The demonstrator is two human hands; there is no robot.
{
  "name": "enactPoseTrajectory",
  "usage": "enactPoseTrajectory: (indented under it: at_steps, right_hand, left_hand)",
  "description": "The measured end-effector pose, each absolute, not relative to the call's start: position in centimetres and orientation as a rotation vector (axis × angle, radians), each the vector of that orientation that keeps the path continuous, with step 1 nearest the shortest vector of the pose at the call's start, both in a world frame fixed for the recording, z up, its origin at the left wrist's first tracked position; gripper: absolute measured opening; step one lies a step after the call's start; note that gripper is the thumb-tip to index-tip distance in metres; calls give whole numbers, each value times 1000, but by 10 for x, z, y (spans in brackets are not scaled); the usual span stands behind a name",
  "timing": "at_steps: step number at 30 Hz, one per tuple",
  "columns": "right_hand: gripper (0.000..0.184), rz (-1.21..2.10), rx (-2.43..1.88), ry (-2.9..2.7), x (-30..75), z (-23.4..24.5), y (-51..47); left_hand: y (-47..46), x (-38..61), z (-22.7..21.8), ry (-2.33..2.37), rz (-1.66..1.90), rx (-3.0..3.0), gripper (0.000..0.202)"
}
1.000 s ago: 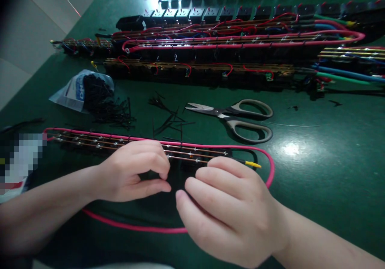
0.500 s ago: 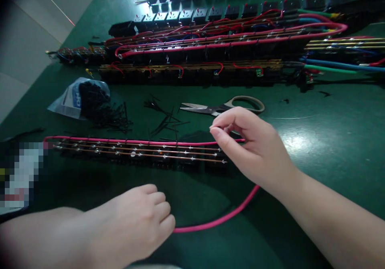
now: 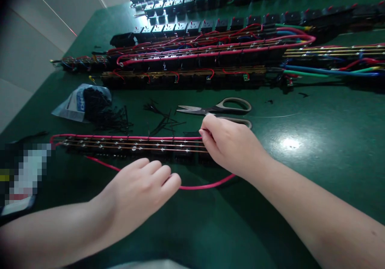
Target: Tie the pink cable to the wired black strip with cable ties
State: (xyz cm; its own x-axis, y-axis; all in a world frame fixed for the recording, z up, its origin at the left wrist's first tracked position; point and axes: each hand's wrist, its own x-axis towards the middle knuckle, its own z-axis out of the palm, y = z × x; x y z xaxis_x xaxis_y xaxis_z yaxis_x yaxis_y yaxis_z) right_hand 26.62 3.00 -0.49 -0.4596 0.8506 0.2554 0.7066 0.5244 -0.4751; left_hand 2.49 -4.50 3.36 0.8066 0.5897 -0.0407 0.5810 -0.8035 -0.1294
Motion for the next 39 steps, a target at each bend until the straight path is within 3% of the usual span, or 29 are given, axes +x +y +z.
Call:
enactPoseTrajectory:
  at_steps: [4,7,10,16,25,39]
  right_hand:
    - [11,508,-1325,-2257,268,-1,34]
    - [10,570,-1315,-2237,273,1,38]
    - [12,615,-1299,-2179,279,0,36]
    - [12,631,-1227,-2097,286,-10,24]
    - [13,322,-1030,-2153,290,-12,16]
    - [15,219,-1023,-2263,290,-10,12]
  left_hand:
    - [-25,43,28,-837,-285,-2792,10]
    - [-5,49,20,-941,-385,-2746,13]
    - [10,49,11,-1080,-425,-2800,33]
    - [18,39,-3,-1014,-518,-2905,42]
    - [17,38,-5,-997,-576,-2938,42]
    - [19,38,1,-1173,-505,-3019,39]
